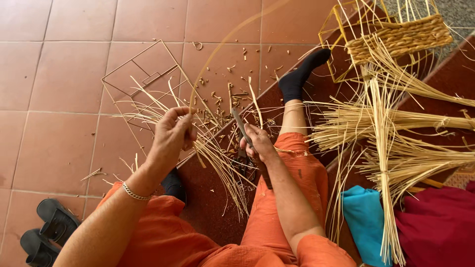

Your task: The person sits on a tiled floor and uses a fixed blade to split dried plant stems into thin strips. They repeatedly pull the stems through the blade, discard the split pieces, and continue processing new stems from a nearby bundle.

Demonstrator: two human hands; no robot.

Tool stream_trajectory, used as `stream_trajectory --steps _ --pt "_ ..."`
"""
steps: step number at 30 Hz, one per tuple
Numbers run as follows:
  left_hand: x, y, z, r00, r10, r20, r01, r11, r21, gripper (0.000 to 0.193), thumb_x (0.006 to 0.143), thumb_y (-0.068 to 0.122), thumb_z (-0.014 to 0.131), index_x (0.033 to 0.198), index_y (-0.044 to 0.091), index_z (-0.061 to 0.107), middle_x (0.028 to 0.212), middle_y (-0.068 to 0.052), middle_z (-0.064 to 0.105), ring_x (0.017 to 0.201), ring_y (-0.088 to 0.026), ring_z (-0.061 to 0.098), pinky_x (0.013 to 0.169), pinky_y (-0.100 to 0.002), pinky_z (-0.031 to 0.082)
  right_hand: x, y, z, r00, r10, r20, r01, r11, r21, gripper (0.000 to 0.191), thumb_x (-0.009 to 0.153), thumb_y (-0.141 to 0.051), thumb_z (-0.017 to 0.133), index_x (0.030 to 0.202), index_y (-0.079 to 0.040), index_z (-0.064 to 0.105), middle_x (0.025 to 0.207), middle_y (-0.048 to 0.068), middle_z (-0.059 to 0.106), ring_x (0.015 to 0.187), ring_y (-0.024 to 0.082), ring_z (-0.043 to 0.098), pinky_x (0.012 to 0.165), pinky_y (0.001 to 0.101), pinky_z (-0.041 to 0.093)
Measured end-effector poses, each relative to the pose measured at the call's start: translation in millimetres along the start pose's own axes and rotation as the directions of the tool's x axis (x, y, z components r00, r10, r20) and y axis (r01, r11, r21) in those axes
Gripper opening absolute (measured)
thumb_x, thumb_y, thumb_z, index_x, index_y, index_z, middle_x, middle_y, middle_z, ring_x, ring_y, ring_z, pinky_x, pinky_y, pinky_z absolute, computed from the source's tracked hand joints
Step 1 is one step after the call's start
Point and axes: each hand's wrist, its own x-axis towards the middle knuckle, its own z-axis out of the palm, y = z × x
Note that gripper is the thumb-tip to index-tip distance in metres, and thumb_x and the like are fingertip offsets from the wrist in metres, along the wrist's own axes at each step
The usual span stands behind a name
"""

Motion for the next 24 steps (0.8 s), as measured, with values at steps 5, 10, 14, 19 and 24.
stream_trajectory --steps 5,10,14,19,24 --pt "-2 9 -17 0.999 0.027 -0.046 -0.03 0.998 -0.06 0.025 0.106 0.02 0.054 0.121 0.0 0.058 0.07 -0.004 0.065 0.047 -0.008 0.052 0.042 -0.021 0.042 -5 -26 -3 0.973 -0.053 0.226 0.071 0.995 -0.072 0.041 0.108 -0.041 0.048 0.124 -0.007 0.065 0.071 0.006 0.07 0.04 0.005 0.049 0.034 0.0188 0.039" --pt "-1 16 -29 0.99 0.105 -0.092 -0.11 0.993 -0.05 0.022 0.108 0.021 0.054 0.118 0.001 0.055 0.074 -0.005 0.067 0.049 -0.007 0.054 0.044 -0.02 0.043 22 -72 -11 0.977 -0.18 0.118 0.197 0.969 -0.15 0.041 0.111 -0.042 0.044 0.116 -0.007 0.063 0.073 0.007 0.069 0.042 0.008 0.05 0.035 0.0234 0.04" --pt "5 23 -44 0.975 0.182 -0.128 -0.192 0.979 -0.074 0.018 0.109 0.019 0.056 0.116 0.003 0.055 0.079 -0.007 0.07 0.051 -0.007 0.054 0.046 -0.02 0.043 58 -85 -22 0.987 -0.15 -0.052 0.158 0.963 0.219 0.044 0.113 -0.043 0.031 0.129 -0.01 0.056 0.076 0.01 0.068 0.044 0.007 0.047 0.04 0.0258 0.044" --pt "14 20 -63 0.964 0.223 -0.141 -0.229 0.973 -0.023 0.009 0.106 0.012 0.063 0.11 0.003 0.061 0.082 -0.006 0.069 0.059 -0.006 0.058 0.052 -0.019 0.048 56 -41 -23 0.997 0.073 -0.01 -0.064 0.923 0.38 0.052 0.11 -0.048 0.029 0.127 -0.004 0.052 0.084 0.016 0.074 0.044 0.007 0.047 0.041 0.0239 0.044" --pt "21 -3 -58 0.985 0.175 -0.001 -0.173 0.977 0.124 0.002 0.1 0.008 0.064 0.1 0.008 0.067 0.081 -0.006 0.073 0.065 -0.007 0.067 0.052 -0.02 0.054 33 -7 -13 0.996 0.003 0.091 -0.039 0.915 0.402 0.048 0.106 -0.038 0.056 0.135 0.0 0.057 0.084 0.011 0.07 0.056 0.014 0.061 0.05 0.0294 0.054"
